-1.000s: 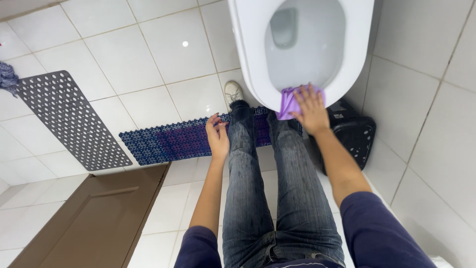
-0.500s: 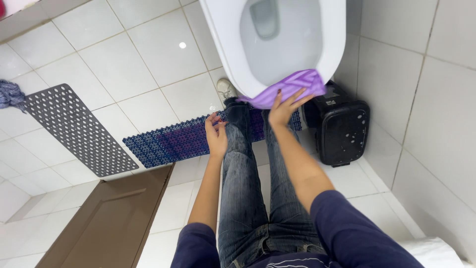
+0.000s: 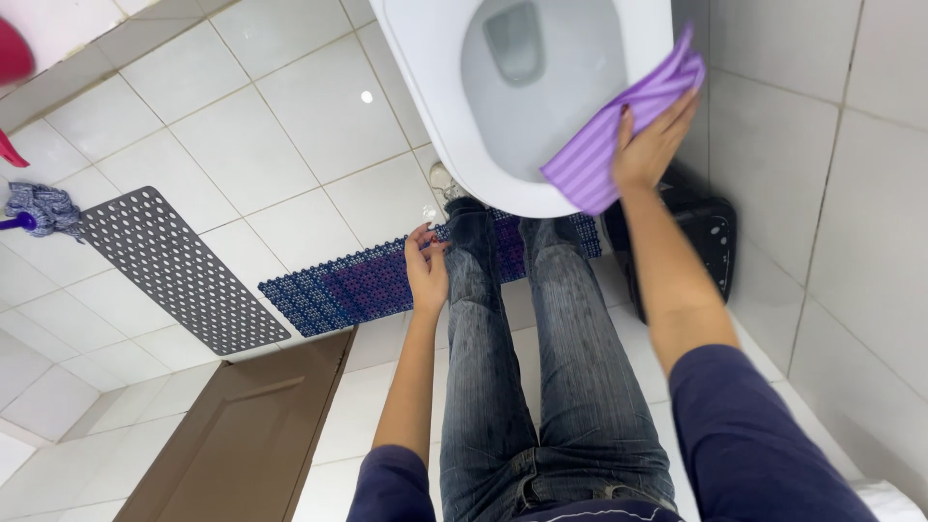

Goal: The person wipes the toilet seat and lid with a purple cloth. They repeatedly wring the cloth and wipe different parts of the toilet, including the seat, lid, and rim, while standing in a tiled bathroom.

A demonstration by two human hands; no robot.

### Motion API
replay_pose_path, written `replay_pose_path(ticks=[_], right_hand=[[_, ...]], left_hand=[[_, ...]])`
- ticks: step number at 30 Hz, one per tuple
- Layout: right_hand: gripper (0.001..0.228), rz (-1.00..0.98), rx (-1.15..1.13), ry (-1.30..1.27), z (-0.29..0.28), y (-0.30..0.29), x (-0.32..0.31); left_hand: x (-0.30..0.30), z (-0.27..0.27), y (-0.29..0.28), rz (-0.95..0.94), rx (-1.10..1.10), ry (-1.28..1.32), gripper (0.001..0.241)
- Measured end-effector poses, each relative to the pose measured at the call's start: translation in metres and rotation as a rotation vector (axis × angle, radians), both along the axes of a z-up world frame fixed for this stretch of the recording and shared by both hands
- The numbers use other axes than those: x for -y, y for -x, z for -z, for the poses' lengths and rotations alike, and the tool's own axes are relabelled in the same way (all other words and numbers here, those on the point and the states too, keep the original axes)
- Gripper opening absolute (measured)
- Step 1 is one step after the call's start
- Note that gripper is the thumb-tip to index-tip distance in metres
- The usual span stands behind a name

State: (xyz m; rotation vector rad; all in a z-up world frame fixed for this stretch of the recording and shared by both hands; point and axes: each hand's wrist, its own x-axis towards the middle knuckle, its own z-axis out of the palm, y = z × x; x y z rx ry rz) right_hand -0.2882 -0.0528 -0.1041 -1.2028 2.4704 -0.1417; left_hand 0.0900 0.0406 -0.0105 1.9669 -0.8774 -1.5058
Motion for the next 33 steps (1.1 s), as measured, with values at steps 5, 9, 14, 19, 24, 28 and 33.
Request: replay_pose_path(ticks=[5,9,14,19,24,28,33], right_hand=[[0.068,-0.244,0.1,0.166,0.014,0.042,0.061],[0.041,0.177,0.295,0.116,0.017,0.034,0.102],[0.039,0.191,0.733,0.76,-0.053,-0.047,0.176],[0.034,0.046,0.891,0.902,-0.158,-0.13,0.253],[0.026,-0.16,0.97,0.877,-0.201,-0.208,0.294],[0.02,-0.329,1.046,0.838,-0.181,-0.255,0.31],[0.043,-0.689,0.553,1.095,-0.218,-0.287,0.314]], left_hand=[[-0.011,0.015,-0.006,-0.06,-0.007,0.009,0.037],[0.007,0.011,-0.001,-0.106,-0.005,-0.015,0.037],[0.068,-0.047,0.015,-0.174,-0.036,0.109,0.037],[0.115,-0.086,0.021,-0.172,-0.065,0.226,0.037],[0.138,-0.116,0.015,-0.228,-0.077,0.354,0.037],[0.129,-0.119,0.004,-0.246,-0.077,0.367,0.035],[0.107,-0.1,-0.011,-0.322,-0.096,0.346,0.035]])
